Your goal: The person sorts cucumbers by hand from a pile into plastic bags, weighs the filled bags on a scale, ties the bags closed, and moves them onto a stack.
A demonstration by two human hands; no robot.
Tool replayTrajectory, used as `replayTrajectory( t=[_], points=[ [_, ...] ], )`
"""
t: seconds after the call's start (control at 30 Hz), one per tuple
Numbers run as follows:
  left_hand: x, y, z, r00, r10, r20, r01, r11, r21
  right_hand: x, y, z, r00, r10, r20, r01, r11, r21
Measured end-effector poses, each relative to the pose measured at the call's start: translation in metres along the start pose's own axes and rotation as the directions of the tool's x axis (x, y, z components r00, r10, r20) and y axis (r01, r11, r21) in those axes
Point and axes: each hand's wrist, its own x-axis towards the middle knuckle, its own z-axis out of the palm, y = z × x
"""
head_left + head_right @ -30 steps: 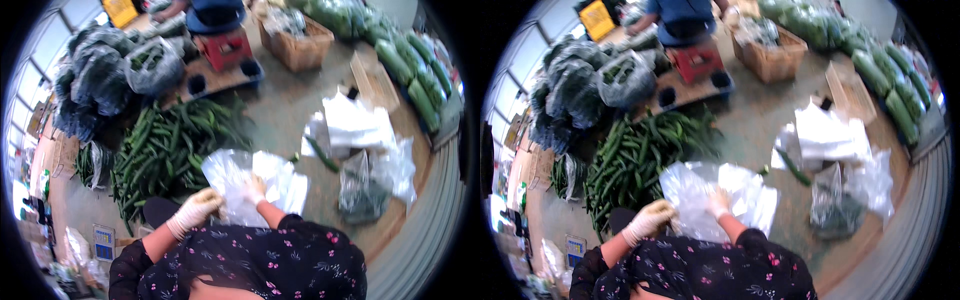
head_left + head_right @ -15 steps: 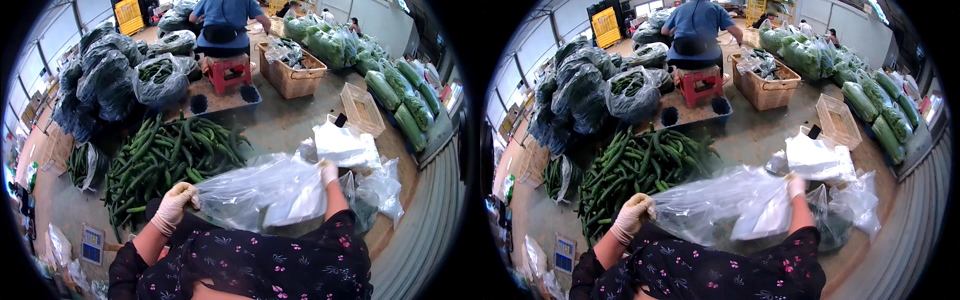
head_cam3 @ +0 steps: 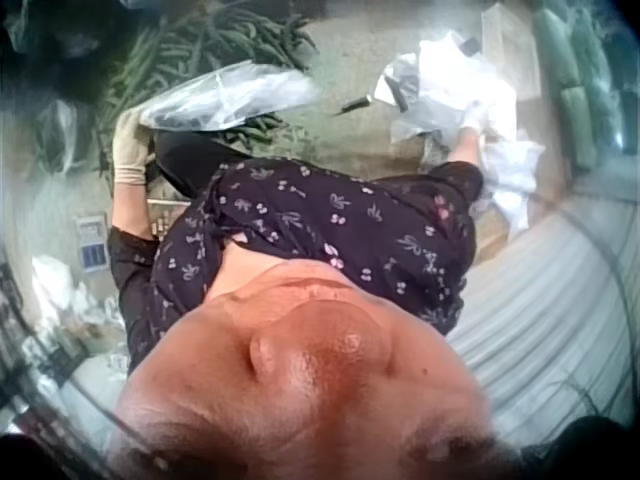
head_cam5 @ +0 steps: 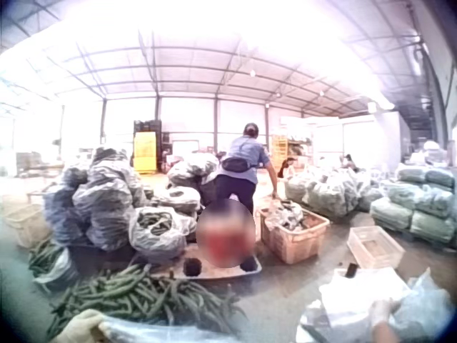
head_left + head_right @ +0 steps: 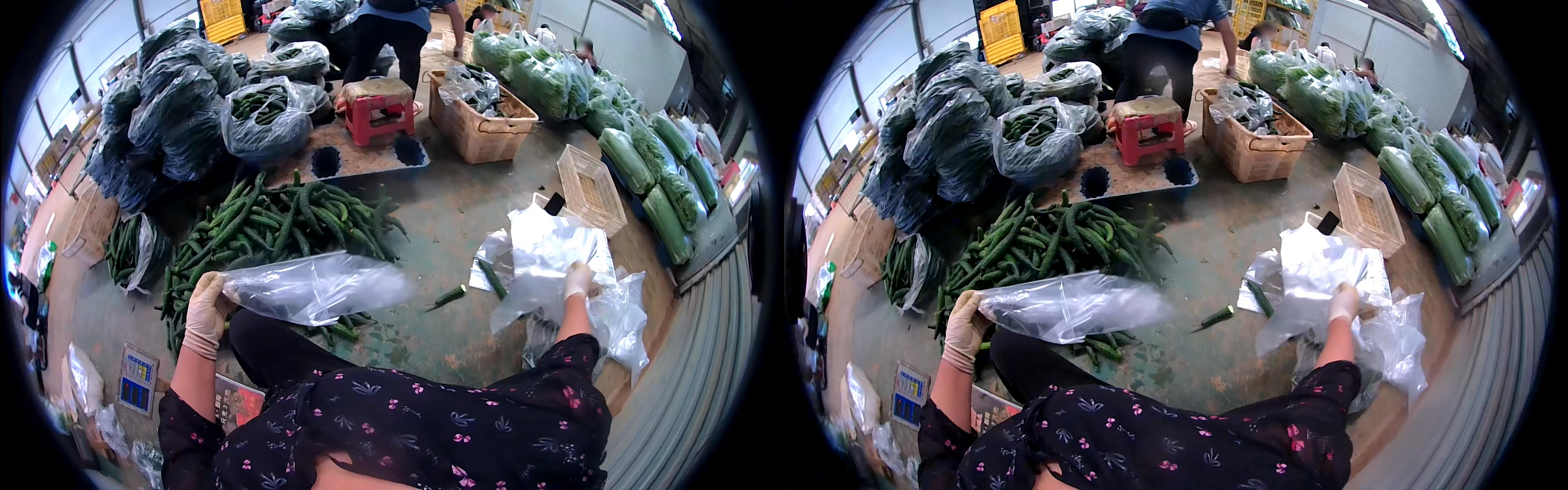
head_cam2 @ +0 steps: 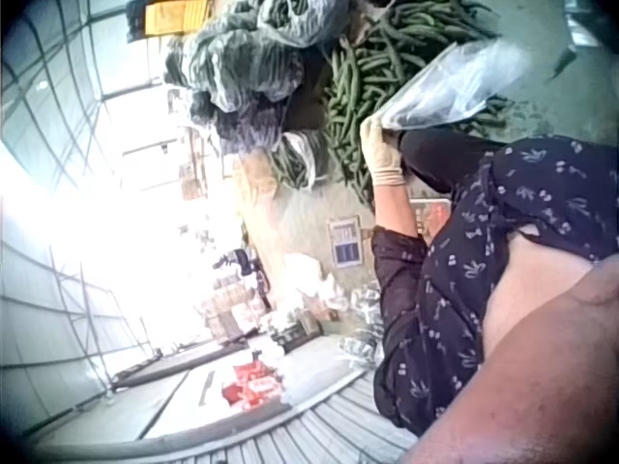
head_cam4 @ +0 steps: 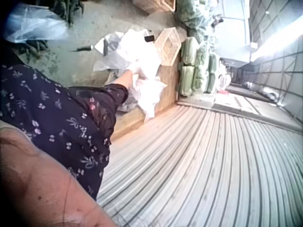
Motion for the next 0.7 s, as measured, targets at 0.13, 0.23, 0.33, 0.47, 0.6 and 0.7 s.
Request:
replayTrajectory(
  t=[0.13, 0.23, 0.33, 0.47, 0.6, 0.7],
  points=[
    [0.004, -0.009, -0.002, 1.000, 0.019, -0.002, -0.019, 0.999, -0.033, -0.037, 0.079, 0.115, 0.968, 0.208, 0.141, -0.229, 0.961, 0.153],
    [0.003, -0.010, -0.012, 0.999, 0.035, -0.030, -0.035, 0.999, -0.005, -0.092, 0.069, 0.173, 0.866, 0.065, 0.496, 0.064, 0.969, -0.238],
    [-0.001, -0.009, -0.025, 0.998, 0.061, -0.011, -0.061, 0.998, -0.001, -0.133, 0.044, 0.196, 0.600, -0.136, 0.789, 0.472, 0.856, -0.211],
    [-0.015, -0.005, -0.040, 0.995, 0.095, -0.026, -0.096, 0.995, -0.039, -0.194, 0.004, 0.174, 0.123, -0.111, 0.986, 0.575, 0.818, 0.021],
    [-0.020, -0.006, -0.052, 0.992, 0.125, -0.027, -0.128, 0.984, -0.123, -0.240, 0.031, 0.172, 0.102, -0.173, 0.980, 0.724, 0.688, 0.046],
    [-0.027, 0.004, -0.055, 0.989, 0.137, -0.048, -0.142, 0.983, -0.120, -0.261, 0.061, 0.185, 0.227, -0.148, 0.963, 0.703, 0.709, -0.056]
  ],
)
